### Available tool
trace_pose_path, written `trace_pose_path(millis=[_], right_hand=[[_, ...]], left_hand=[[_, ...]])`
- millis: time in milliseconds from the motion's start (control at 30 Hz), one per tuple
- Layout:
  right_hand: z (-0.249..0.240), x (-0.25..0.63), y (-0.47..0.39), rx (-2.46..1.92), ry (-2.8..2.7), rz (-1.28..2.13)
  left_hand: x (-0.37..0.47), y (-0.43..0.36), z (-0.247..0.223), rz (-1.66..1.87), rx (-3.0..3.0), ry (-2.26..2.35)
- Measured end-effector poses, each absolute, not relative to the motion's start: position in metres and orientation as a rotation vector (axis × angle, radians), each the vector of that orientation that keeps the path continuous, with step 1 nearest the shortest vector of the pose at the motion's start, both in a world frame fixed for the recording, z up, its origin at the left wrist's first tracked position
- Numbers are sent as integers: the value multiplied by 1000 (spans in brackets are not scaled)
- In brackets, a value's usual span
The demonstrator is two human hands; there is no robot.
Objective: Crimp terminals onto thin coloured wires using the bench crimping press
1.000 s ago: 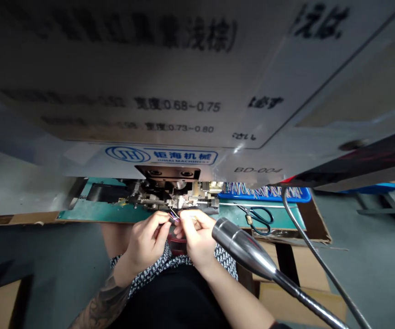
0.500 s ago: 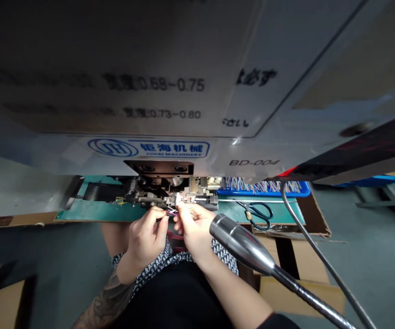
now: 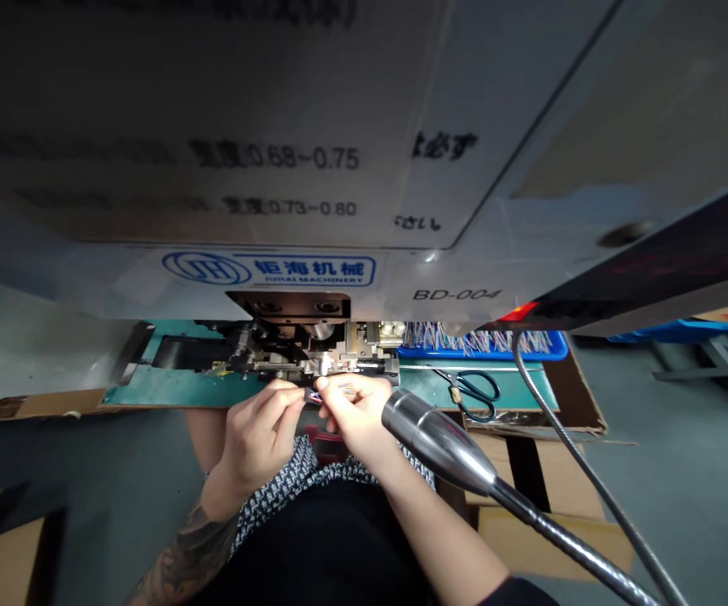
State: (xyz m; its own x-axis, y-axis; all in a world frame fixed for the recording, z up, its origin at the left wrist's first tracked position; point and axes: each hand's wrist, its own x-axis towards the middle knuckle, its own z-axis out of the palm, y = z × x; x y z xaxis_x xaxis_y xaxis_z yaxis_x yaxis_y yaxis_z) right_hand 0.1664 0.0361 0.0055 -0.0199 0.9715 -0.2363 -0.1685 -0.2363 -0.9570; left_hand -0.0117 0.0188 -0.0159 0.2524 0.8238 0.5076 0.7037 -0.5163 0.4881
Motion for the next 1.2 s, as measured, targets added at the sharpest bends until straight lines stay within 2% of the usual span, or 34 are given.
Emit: trace_pose_path(millis=[233, 567, 833, 1000, 1200], right_hand=[[1, 165, 34, -1260, -944, 1424], [-10, 176, 27, -1175, -1205, 1154], [-7, 193, 28, -1140, -1739, 630], [-16, 176, 25, -1190, -1530, 474], [-16, 161, 28, -1254, -1242, 534]], left_hand=[[-10, 23, -8, 1076, 2260, 1418], [-13, 19, -3, 1001, 2155, 1343], [-17, 20, 2, 947, 2188, 1352], [-7, 20, -1, 1036, 2199, 1378], [4, 18, -9, 1142, 2261, 1453]])
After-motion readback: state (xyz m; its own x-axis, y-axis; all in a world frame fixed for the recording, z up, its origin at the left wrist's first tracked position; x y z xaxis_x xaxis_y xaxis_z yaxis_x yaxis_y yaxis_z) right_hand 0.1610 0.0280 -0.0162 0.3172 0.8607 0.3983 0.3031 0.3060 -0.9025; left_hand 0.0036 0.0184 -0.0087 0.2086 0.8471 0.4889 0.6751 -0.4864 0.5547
